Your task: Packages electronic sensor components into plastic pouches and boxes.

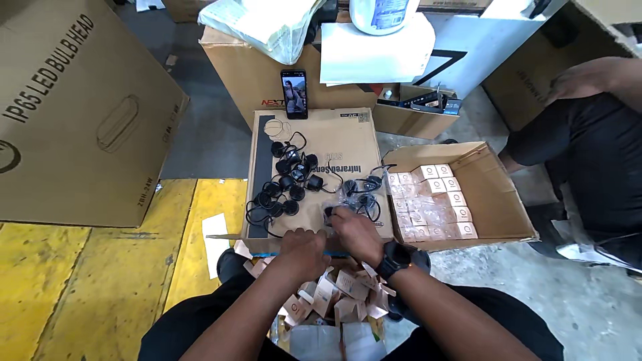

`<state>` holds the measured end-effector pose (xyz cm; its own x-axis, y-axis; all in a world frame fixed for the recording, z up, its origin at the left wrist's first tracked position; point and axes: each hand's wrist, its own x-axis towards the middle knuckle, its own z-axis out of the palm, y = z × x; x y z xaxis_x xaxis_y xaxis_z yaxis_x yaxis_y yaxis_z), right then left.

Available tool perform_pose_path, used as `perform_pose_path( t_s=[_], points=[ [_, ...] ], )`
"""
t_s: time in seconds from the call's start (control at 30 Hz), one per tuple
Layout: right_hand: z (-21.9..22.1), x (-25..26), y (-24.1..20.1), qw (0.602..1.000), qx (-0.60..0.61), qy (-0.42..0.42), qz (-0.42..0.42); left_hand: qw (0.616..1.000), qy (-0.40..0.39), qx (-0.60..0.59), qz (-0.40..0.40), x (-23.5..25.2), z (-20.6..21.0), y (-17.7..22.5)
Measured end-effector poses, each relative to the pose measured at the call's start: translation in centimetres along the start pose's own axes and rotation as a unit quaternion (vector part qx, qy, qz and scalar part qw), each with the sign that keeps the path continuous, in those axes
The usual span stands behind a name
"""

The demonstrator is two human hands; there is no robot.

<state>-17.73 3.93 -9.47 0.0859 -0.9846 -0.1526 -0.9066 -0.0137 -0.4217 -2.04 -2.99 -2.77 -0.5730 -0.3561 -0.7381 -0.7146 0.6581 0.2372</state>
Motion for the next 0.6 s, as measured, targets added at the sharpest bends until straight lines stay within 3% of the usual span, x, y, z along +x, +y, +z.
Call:
perform_pose_path(
  t_s=[0.17,0.27,0.37,0.47,0.53,0.6],
  points=[
    [2.5,1.3,0.7,0.996,-0.018,-0.090,0.013,0.999,-0.007,0.006,0.040,0.8,0.9,-0.4],
    [2.8,1.3,0.7,0.997,-0.002,-0.068,-0.025,0.999,-0.004,0.002,0.045,1.0,1.1,-0.6],
    [0.2,1.2,0.9,0.999,0.024,0.021,-0.023,0.999,0.001,0.000,0.037,1.2,1.0,-0.8],
    [-5.3,1.5,3.3,0.983,0.101,0.135,0.075,0.999,0.006,0.011,0.034,1.3,0.7,-0.7],
    [-8.6,0.4,7.1,0.948,0.158,0.234,0.147,0.999,-0.002,0.022,0.038,1.2,0.8,-0.1],
    [-10.6,-0.6,12.0,0.875,0.233,0.343,0.248,0.998,-0.003,0.035,0.043,1.3,0.8,0.1]
  ],
)
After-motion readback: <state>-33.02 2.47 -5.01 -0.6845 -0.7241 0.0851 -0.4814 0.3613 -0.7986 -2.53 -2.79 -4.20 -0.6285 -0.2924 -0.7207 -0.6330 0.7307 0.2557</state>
